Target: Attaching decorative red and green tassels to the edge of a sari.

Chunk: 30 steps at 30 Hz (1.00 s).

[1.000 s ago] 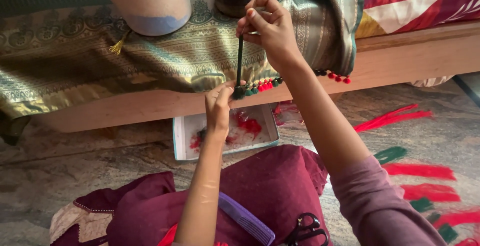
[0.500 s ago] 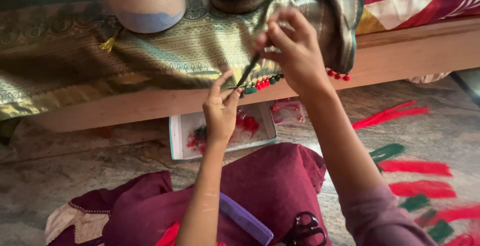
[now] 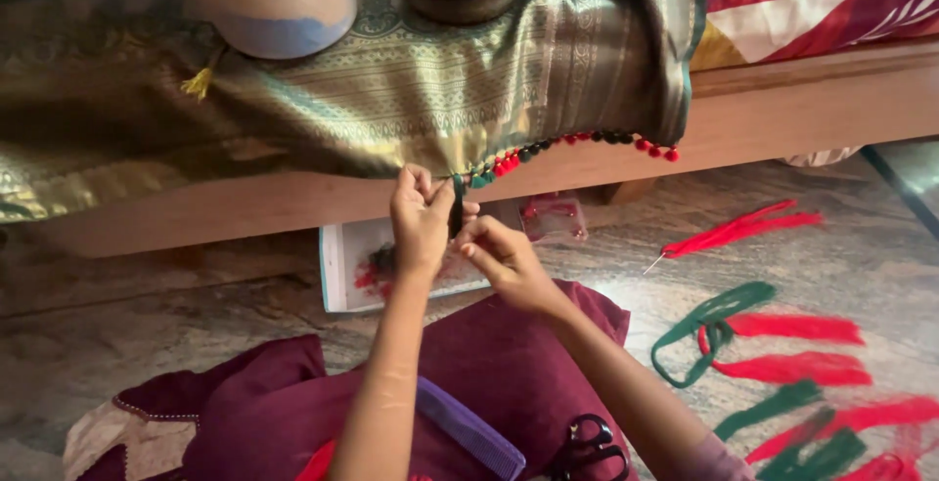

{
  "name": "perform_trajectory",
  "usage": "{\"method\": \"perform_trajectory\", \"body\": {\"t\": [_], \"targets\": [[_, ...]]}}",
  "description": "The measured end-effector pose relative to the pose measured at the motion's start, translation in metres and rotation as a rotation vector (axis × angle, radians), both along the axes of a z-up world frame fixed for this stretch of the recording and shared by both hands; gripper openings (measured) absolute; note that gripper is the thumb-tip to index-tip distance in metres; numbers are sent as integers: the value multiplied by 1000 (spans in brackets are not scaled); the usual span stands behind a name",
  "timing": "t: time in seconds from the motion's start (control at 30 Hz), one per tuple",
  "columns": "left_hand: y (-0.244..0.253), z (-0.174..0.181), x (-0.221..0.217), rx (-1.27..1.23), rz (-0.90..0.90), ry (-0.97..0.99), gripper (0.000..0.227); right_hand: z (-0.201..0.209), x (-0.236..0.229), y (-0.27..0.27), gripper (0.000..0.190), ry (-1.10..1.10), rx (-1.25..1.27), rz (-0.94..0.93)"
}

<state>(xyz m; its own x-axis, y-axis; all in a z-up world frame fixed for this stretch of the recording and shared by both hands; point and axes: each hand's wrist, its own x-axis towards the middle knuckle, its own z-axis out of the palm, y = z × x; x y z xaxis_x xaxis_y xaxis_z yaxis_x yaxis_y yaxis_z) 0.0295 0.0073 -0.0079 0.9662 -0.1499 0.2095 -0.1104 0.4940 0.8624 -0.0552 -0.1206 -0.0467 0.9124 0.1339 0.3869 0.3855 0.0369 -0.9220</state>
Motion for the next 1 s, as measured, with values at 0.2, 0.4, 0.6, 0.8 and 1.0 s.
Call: {"method": "perform_trajectory", "body": {"t": [0.2,0.4,0.6,0.8,1.0], "targets": [[-3,-38,14,6,109,-121,31,5,40,9,41,391,603,-71],[-2,-36,4,232,255,21,26,50,65,10,19,509,458,-105],[-4,-40,-3,303,276,91,41,-1,80,10,21,314,293,-403],[0,-35,16,31,-67,155,21,14,58,22,17,238,148,-457],[-7,-22,12,40,-123,254,22,-5,56,23,15,150,177,-458]]}}
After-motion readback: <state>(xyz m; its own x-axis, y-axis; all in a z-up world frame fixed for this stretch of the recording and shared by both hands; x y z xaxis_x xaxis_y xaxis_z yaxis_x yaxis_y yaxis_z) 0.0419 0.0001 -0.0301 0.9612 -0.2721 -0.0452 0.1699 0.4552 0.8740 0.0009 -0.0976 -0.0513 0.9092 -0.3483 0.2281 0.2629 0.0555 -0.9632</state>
